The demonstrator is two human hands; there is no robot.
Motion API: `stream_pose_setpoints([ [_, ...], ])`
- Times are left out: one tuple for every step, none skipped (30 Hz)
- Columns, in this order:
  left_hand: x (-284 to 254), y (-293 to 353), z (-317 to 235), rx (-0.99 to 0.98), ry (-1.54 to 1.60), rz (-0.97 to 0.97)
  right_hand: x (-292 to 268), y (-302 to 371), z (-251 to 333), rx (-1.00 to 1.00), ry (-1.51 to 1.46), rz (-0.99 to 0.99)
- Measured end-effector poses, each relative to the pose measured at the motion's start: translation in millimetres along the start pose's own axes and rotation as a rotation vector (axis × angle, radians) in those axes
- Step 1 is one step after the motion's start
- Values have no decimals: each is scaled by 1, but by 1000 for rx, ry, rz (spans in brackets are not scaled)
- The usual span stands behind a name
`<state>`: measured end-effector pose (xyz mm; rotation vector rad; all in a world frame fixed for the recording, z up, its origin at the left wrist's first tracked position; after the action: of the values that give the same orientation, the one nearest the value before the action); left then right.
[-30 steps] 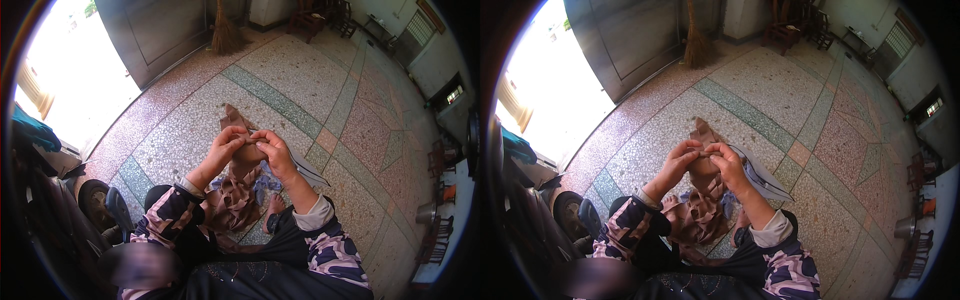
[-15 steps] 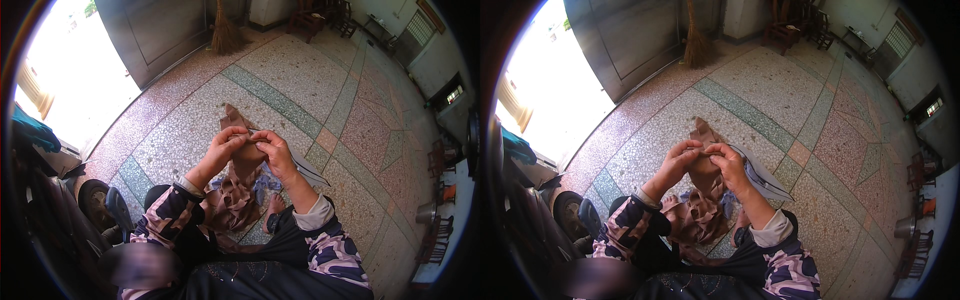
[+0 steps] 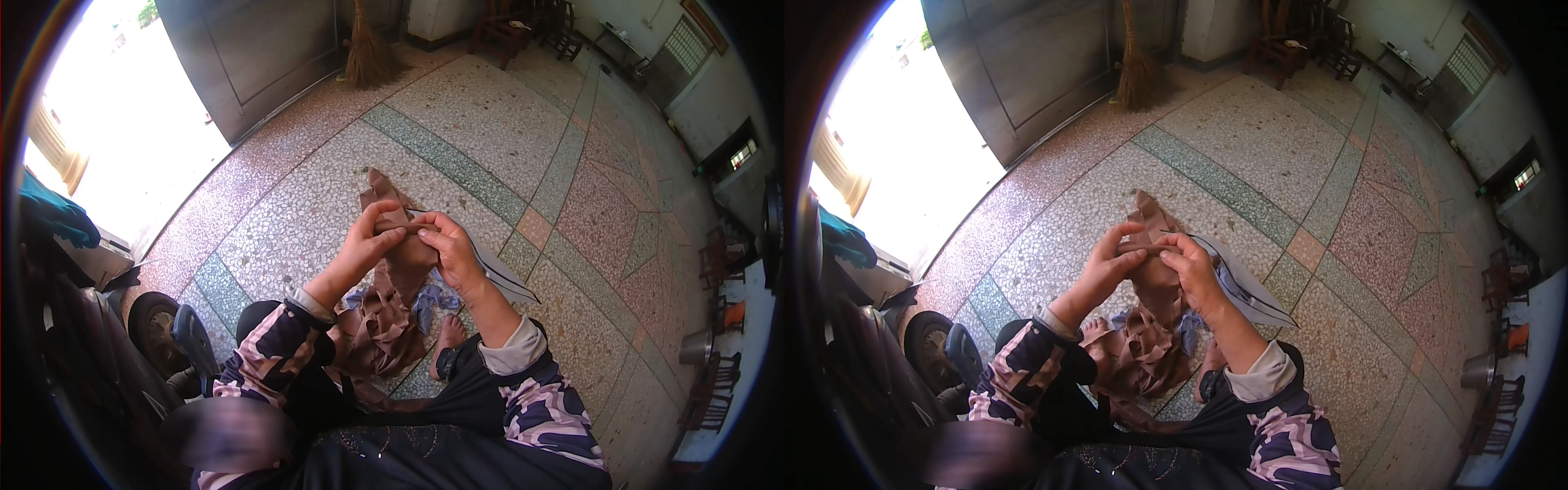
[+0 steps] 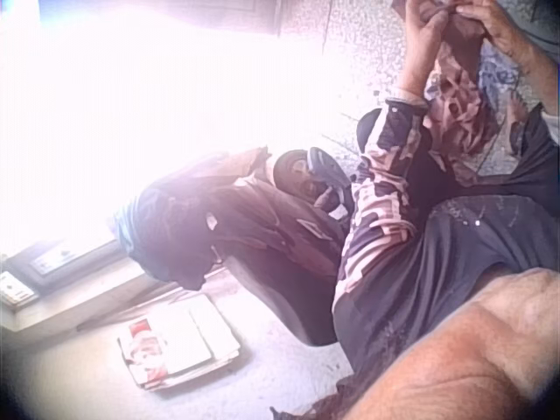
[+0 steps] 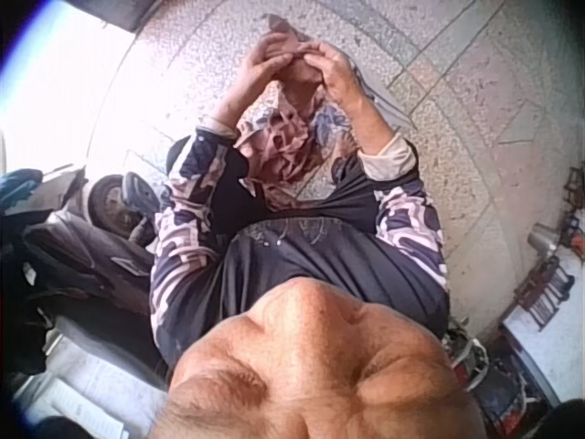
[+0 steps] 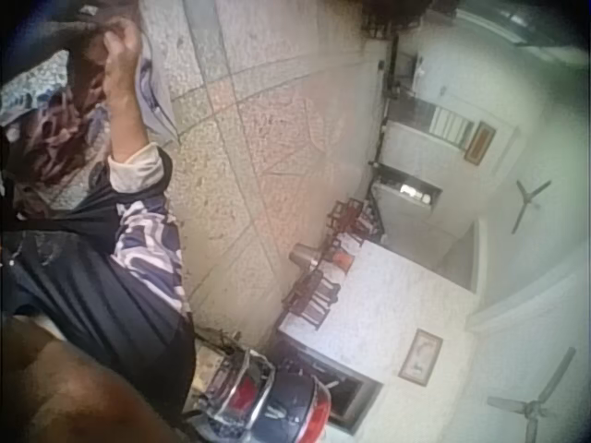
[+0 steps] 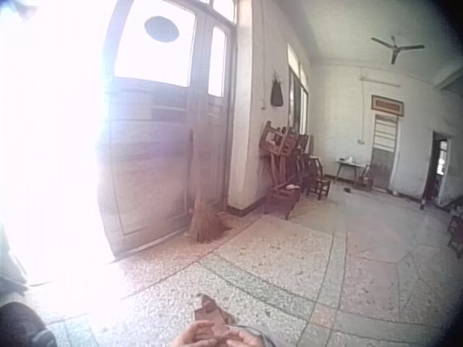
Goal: Inspecting and aligning the edges of brown garment pieces.
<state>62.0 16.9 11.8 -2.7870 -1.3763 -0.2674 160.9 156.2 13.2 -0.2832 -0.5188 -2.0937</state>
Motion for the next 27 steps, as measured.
stream_pose_setpoints([
  [0, -1, -1, 0, 1, 2, 0, 2, 3, -13, -12, 5],
  [0, -1, -3, -143, 136, 31, -1, 1, 1, -14, -12, 2],
  [0, -1, -3, -286, 270, 60, -4, 0, -1, -73, 56, -7],
  [0, -1, -2, -285, 269, 59, -4, 0, -2, -131, 123, -13],
  [0, -2, 0, -213, 227, 54, -3, 0, -1, -131, 122, -11],
  [0, -2, 0, -141, 184, 49, -1, 1, -1, -127, 116, -11],
  [-1, -2, 0, -141, 184, 49, 0, 1, 0, -123, 110, -12],
  [-2, -2, -1, -46, 81, 55, -1, 0, 0, -122, 110, -12],
  [-3, -3, -2, 49, -22, 60, -2, -1, 1, -73, 91, 6],
  [-3, -3, -2, 49, -22, 60, -3, -2, 0, -23, 72, 23],
  [-4, -4, -3, 152, -113, 66, -5, -4, -2, -24, 72, 23],
  [-4, -4, -4, 254, -203, 71, -8, -7, -6, -3, 54, 25],
  [-3, -3, -5, 254, -203, 72, -9, -8, -8, 18, 35, 27],
  [-1, -1, -6, 231, -172, 47, -9, -7, -8, 18, 35, 27],
  [0, 0, -7, 208, -140, 24, -9, -7, -8, 0, 45, 26],
  [0, -1, -8, 209, -141, 23, -8, -6, -8, -19, 54, 26],
  [0, -2, -7, 53, -90, 1, -8, -5, -8, -20, 54, 28],
  [0, -2, -6, -103, -39, -20, -7, -4, -7, -100, 111, 9],
  [-1, -2, -5, -103, -39, -19, -6, -3, -6, -180, 167, -11],
  [-1, -3, -2, -161, 73, 4, -6, -3, -7, -181, 167, -12],
  [-1, -4, 0, -219, 184, 28, -5, -2, -7, -213, 186, -15],
  [-2, -4, 0, -220, 184, 27, -5, -2, -7, -244, 205, -16],
  [-3, -5, 0, -154, 119, 34, -4, -2, -6, -243, 205, -16],
  [-4, -5, 0, -88, 53, 40, -3, -1, -3, -215, 214, -15],
  [-5, -6, 2, -88, 54, 40, -3, -1, -2, -188, 225, -14],
  [-5, -7, 4, 31, 2, 59, -3, -2, -1, -188, 225, -14],
  [-6, -7, 4, 151, -50, 77, -4, -3, -2, -143, 179, -15],
])
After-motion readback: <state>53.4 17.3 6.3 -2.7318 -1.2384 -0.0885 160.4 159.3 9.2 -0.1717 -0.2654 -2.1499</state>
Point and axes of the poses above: each hand's wrist, its own y-axis away from the middle knuckle, its own x-axis out of the palm, z = x × y, the point moved 1 cm from there along -y, towards the middle knuckle, and after that the axes turned 14 degrees about -z, right-handed, at the moved point
